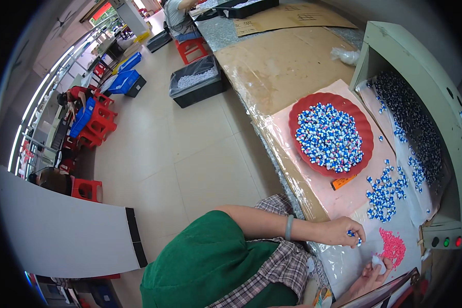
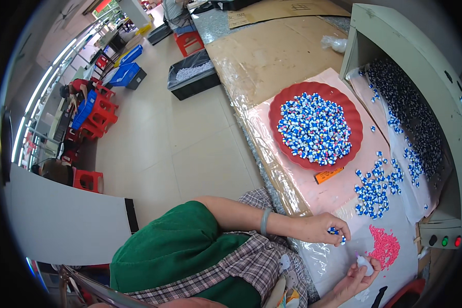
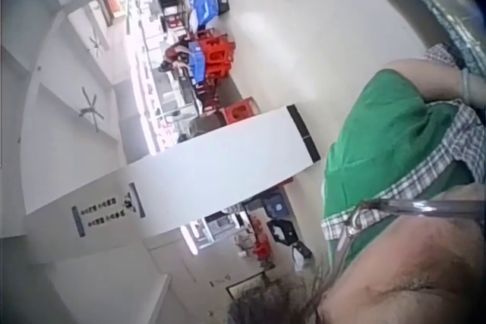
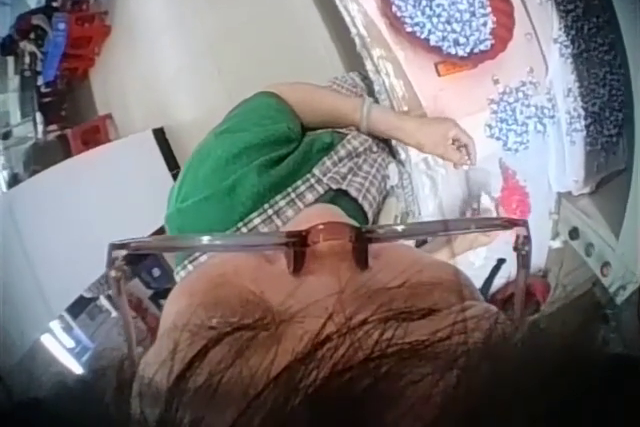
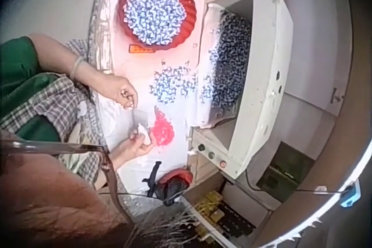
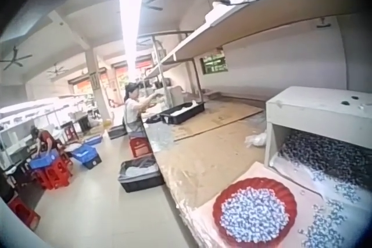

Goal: Gluing pink star-shaped plastic pieces onto blue and white star-shaped bases at a workbench.

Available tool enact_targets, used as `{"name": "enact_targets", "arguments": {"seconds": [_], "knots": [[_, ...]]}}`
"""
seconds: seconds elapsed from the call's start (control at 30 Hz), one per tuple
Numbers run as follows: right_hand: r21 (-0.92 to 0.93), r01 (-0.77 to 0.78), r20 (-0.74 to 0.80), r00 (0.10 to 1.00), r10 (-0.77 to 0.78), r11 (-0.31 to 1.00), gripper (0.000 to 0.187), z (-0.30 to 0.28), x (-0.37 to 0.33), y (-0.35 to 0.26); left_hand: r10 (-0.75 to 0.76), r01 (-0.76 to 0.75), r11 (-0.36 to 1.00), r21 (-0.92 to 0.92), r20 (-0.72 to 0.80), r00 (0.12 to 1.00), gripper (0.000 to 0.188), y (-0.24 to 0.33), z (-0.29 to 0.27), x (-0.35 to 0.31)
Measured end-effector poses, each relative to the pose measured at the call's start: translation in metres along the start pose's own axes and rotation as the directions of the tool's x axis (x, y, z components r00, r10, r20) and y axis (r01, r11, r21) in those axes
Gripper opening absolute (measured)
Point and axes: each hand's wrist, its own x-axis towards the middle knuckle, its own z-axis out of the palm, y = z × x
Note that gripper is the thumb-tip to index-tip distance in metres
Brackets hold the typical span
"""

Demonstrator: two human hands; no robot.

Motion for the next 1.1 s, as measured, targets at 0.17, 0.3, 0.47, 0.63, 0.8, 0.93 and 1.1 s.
{"name": "enact_targets", "arguments": {"seconds": [0.17, 0.3, 0.47, 0.63, 0.8, 0.93, 1.1], "knots": [[0.026, 0.031, 0.029, 0.999, -0.032, 0.999, 0.029, -0.006, 0.008, 0.002, -0.1, 0.096, 0.991, -0.098, -0.028, 0.995, 0.018, 0.003, 0.005, -0.001], [-0.055, 0.021, -0.039, 0.999, -0.024, 0.998, 0.03, 0.004, 0.009, -0.004, 0.017, -0.016, 0.999, 0.027, -0.047, 0.999, 0.02, 0.012, 0.006, -0.007], [-0.148, 0.123, -0.15, 0.978, -0.145, 0.981, 0.028, 0.029, -0.001, -0.015, 0.029, -0.017, 0.992, 0.123, -0.097, 0.995, 0.021, 0.012, 0.002, -0.012], [-0.282, 0.282, -0.001, 0.956, -0.294, 0.917, 0.033, 0.032, -0.007, -0.026, 0.006, 0.007, 0.99, 0.139, -0.092, 0.996, 0.019, 0.008, 0.004, -0.011], [-0.351, 0.384, 0.14, 0.923, -0.358, 0.854, 0.038, 0.035, -0.011, -0.037, -0.109, 0.11, 0.994, 0.013, -0.077, 0.991, 0.02, 0.016, 0.006, -0.013], [-0.444, 0.442, 0.184, 0.896, -0.403, 0.779, 0.039, 0.035, -0.009, -0.037, -0.074, 0.077, 0.996, 0.049, -0.075, 0.994, 0.021, 0.013, 0.006, -0.012], [-0.487, 0.529, 0.242, 0.846, -0.475, 0.695, 0.039, 0.033, -0.009, -0.037, -0.09, 0.091, 0.996, 0.018, -0.083, 0.993, 0.021, 0.012, 0.007, -0.013]]}}
